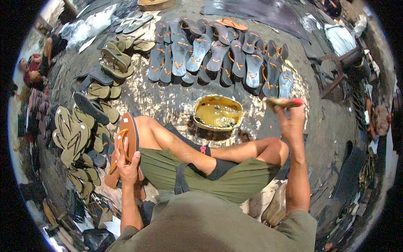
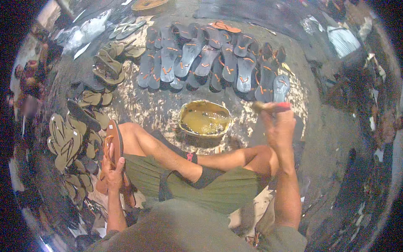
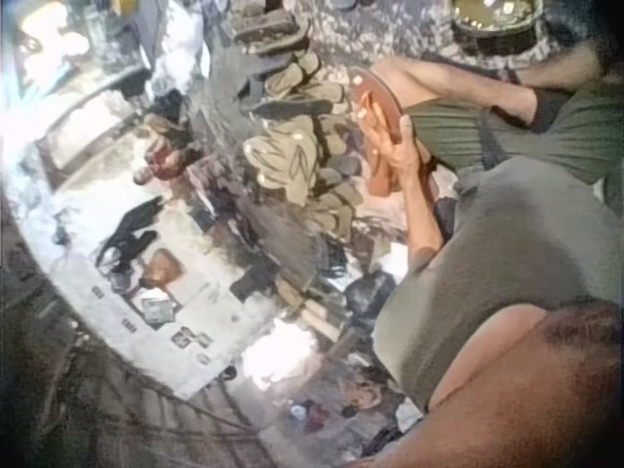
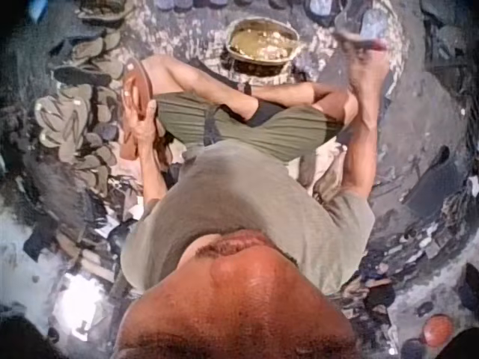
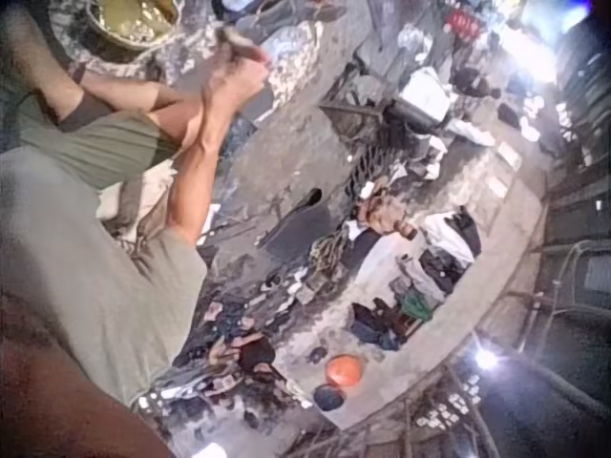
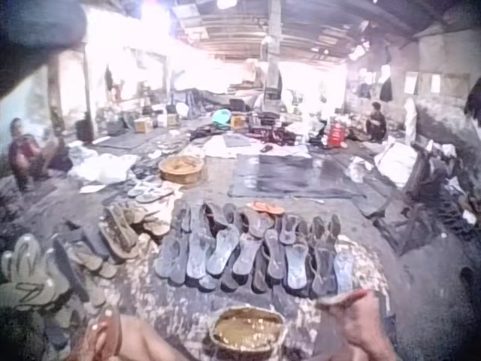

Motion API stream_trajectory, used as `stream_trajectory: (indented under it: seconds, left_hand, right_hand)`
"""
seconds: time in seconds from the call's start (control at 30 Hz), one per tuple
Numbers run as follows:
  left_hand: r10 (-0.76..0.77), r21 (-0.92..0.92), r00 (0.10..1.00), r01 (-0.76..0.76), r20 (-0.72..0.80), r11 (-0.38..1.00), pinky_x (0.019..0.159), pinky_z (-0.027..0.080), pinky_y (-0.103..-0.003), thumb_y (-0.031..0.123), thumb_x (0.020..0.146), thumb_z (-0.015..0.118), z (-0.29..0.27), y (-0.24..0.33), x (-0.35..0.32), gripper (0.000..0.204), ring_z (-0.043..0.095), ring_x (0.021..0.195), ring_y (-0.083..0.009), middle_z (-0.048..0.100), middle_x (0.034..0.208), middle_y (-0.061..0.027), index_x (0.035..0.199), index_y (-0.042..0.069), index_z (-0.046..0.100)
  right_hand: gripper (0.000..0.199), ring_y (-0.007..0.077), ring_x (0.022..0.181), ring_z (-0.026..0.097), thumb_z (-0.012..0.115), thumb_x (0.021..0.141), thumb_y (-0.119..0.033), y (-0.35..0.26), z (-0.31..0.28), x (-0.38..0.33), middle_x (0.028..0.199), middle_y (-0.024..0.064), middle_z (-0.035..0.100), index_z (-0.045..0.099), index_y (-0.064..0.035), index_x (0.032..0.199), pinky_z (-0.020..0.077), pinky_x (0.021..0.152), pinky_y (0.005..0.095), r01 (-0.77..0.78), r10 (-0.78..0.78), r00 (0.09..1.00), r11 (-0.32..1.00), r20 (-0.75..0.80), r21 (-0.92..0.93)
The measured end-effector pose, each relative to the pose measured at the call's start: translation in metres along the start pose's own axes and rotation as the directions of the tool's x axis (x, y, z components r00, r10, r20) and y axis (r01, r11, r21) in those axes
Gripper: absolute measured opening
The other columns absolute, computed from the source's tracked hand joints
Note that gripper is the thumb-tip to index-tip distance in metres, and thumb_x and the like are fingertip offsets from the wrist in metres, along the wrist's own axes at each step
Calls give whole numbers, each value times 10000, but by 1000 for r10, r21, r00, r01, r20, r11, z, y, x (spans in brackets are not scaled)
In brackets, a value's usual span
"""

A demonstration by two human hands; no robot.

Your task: The person sits on the floor and applies glue to the soles of flip-flops using a brush, then places them aside. The person also picks up and handles flip-flop straps and other footwear components.

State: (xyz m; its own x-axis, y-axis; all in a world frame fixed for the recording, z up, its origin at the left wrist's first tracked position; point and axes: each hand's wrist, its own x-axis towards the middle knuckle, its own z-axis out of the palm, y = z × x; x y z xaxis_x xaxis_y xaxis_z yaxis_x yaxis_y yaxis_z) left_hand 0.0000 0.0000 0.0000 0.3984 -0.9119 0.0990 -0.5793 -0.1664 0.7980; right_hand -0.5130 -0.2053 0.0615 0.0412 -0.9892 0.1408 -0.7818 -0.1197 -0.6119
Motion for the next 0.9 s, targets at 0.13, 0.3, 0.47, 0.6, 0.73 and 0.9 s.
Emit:
stream_trajectory:
  seconds: [0.13, 0.3, 0.47, 0.6, 0.73, 0.9]
  left_hand:
    - [18, -434, 999, -33, -38, 901, 1033, 449, -348, 244, 1004, 587, -43, 23, 60, 557, 583, 1229, -224, 573, 1433, -124, 1511, 47, 466]
    - [-179, -887, 955, 287, 236, 362, 702, 573, -301, 426, 1058, 513, 58, 86, 72, 398, 678, 883, -172, 683, 1068, -49, 1264, 96, 595]
    - [119, -817, 820, 570, 559, -87, 937, 586, -448, 400, 1075, 482, 110, 136, 45, 572, 626, 1169, -285, 555, 1395, -138, 1574, 189, 300]
    - [91, -806, 836, 546, 541, -229, 978, 569, -453, 375, 1079, 477, 119, 153, 53, 519, 607, 1209, -293, 546, 1419, -147, 1545, 175, 370]
    - [223, -767, 766, 633, 603, -100, 1187, 381, -485, 312, 1079, 471, 127, 137, 45, 641, 449, 1419, -289, 381, 1586, -128, 1634, 199, 172]
    - [256, -774, 742, 631, 620, 47, 1090, 491, -485, 314, 1078, 471, 121, 129, 32, 638, 499, 1376, -299, 389, 1580, -127, 1628, 169, 181]
  right_hand:
    - [268, 139, 1047, 655, 678, 1004, -206, -34, 3, 7, 1135, 45, 699, 644, -22, 1196, 534, 867, 319, 5, 341, 874, 706, -346, 709]
    - [270, 163, 957, 697, 678, 1006, -209, -92, 31, 11, 1142, 77, 693, 595, -33, 1194, 592, 798, 327, 142, 379, 897, 242, -229, 960]
    - [308, 177, 878, 671, 786, 912, -201, -188, 95, 12, 998, 70, 721, 675, -6, 1122, 537, 829, 328, 126, -21, 989, 637, -147, 761]
    - [272, 262, 961, 681, 778, 900, -102, -175, 117, -16, 1058, 116, 709, 663, -19, 1133, 526, 857, 362, 527, -405, 850, 657, -338, 538]
    - [290, 240, 948, 687, 784, 894, -120, -170, 115, -30, 1032, 107, 716, 664, -39, 1146, 531, 847, 364, 375, -281, 926, 607, -252, 701]
    - [301, 132, 882, 675, 697, 981, -239, -153, 78, 44, 984, 80, 732, 665, 11, 1145, 535, 790, 308, -70, 84, 996, 790, 6, 609]
